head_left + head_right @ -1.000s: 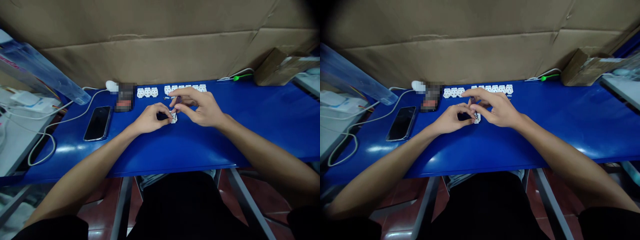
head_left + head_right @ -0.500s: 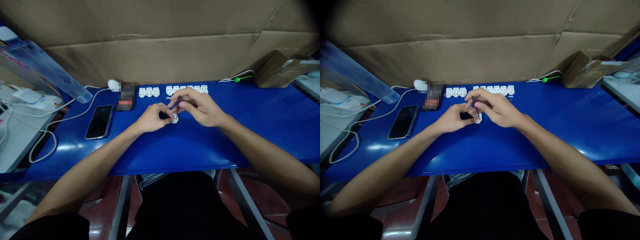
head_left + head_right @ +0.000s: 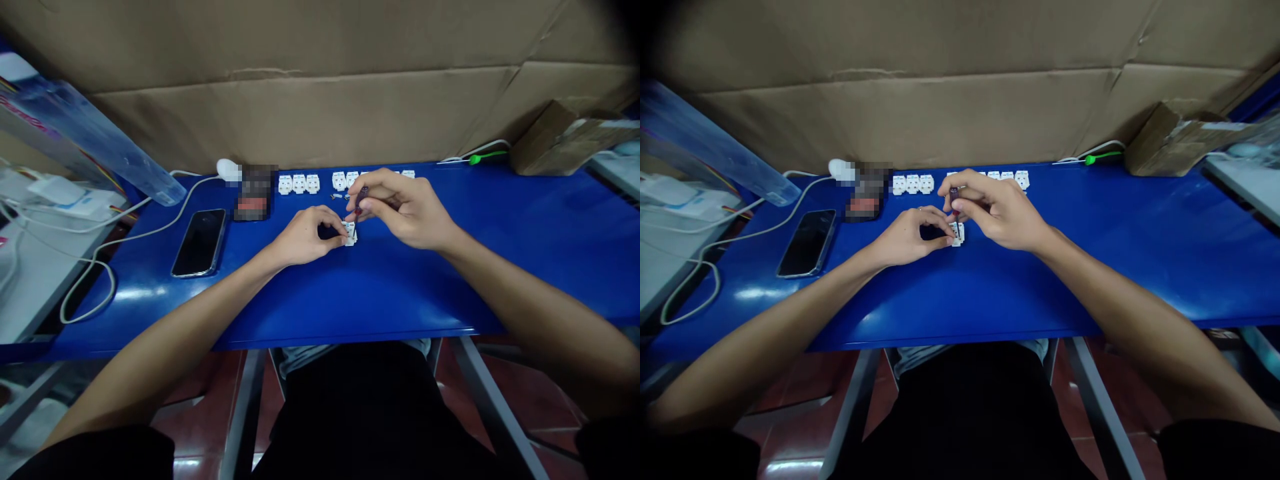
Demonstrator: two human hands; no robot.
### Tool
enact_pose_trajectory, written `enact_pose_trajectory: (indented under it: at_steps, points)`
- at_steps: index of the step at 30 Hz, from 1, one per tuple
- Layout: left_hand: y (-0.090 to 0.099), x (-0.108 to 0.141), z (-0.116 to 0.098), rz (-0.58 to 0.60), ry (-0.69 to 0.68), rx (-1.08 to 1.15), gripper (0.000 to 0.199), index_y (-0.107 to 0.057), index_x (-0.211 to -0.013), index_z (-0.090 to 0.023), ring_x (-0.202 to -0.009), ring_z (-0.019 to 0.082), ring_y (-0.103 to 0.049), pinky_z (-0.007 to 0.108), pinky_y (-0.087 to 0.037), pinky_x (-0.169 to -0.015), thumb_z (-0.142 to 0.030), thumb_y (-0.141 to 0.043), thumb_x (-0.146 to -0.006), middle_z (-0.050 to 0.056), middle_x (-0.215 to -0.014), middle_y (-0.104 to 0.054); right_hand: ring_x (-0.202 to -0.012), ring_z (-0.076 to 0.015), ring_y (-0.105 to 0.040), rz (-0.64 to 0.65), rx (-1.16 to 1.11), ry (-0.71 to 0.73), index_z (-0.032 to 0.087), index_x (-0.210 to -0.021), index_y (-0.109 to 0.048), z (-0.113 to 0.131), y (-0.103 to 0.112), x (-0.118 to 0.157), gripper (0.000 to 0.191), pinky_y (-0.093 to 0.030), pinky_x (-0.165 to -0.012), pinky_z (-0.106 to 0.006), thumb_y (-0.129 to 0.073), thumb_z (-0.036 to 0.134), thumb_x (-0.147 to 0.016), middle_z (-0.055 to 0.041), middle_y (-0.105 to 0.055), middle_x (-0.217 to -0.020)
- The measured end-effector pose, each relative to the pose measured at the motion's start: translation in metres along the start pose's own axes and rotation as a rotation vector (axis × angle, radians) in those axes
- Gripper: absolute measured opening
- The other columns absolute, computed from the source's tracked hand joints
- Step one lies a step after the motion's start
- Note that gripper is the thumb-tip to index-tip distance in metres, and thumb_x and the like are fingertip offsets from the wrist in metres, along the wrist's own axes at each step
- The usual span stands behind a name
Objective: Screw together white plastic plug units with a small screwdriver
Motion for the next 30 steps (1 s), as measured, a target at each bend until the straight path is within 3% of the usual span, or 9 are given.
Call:
enact_pose_trajectory:
  at_steps: [7, 17, 24, 30]
  points:
    - [0.0, 0.0, 0.002, -0.004, -0.013, 0.022, 0.007, -0.092, -0.095, -0.029, -0.118, 0.03, -0.081, 0.053, -0.061, -0.112, -0.034, -0.087, -0.096, 0.006, -0.114, -0.089, -0.099, -0.0173, -0.09, -0.054, -0.021, 0.016, 0.028, -0.136, -0.082, -0.002, -0.003, 0.003, 0.024, -0.078, -0.101, -0.034, -0.076, 0.035, -0.114, -0.0001, -0.084, -0.113]
    - [-0.002, 0.001, 0.001, 0.009, -0.048, -0.026, 0.003, -0.09, -0.099, -0.029, -0.123, 0.03, -0.08, 0.054, -0.056, -0.118, -0.031, -0.087, -0.1, 0.005, -0.117, -0.09, -0.096, -0.018, -0.09, -0.099, 0.02, -0.012, 0.027, -0.133, -0.083, 0.0, -0.006, 0.003, 0.025, -0.079, -0.1, -0.036, -0.077, 0.04, -0.112, -0.0002, -0.086, -0.112]
    - [-0.003, 0.002, 0.0, 0.009, -0.067, -0.052, 0.003, -0.089, -0.1, -0.029, -0.126, 0.031, -0.079, 0.055, -0.054, -0.12, -0.031, -0.088, -0.101, 0.004, -0.116, -0.089, -0.09, -0.0199, -0.091, -0.16, 0.078, -0.011, 0.026, -0.122, -0.086, 0.005, -0.009, 0.003, 0.018, -0.079, -0.088, -0.035, -0.079, 0.037, -0.109, 0.0002, -0.087, -0.105]
    - [-0.004, 0.003, -0.002, -0.007, -0.067, -0.072, 0.005, -0.089, -0.102, -0.027, -0.121, 0.03, -0.081, 0.051, -0.057, -0.115, -0.032, -0.087, -0.103, 0.006, -0.12, -0.088, -0.088, -0.0209, -0.091, -0.255, 0.213, 0.022, 0.028, -0.128, -0.086, 0.0, -0.015, 0.008, 0.021, -0.076, -0.08, -0.032, -0.077, 0.036, -0.111, 0.0011, -0.085, -0.094]
Point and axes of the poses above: each hand's wrist, its own x-axis away from the middle knuckle, its own y-axis out of the back of the hand, z = x × y, the point moved 2 cm from there along -x, towards the middle knuckle
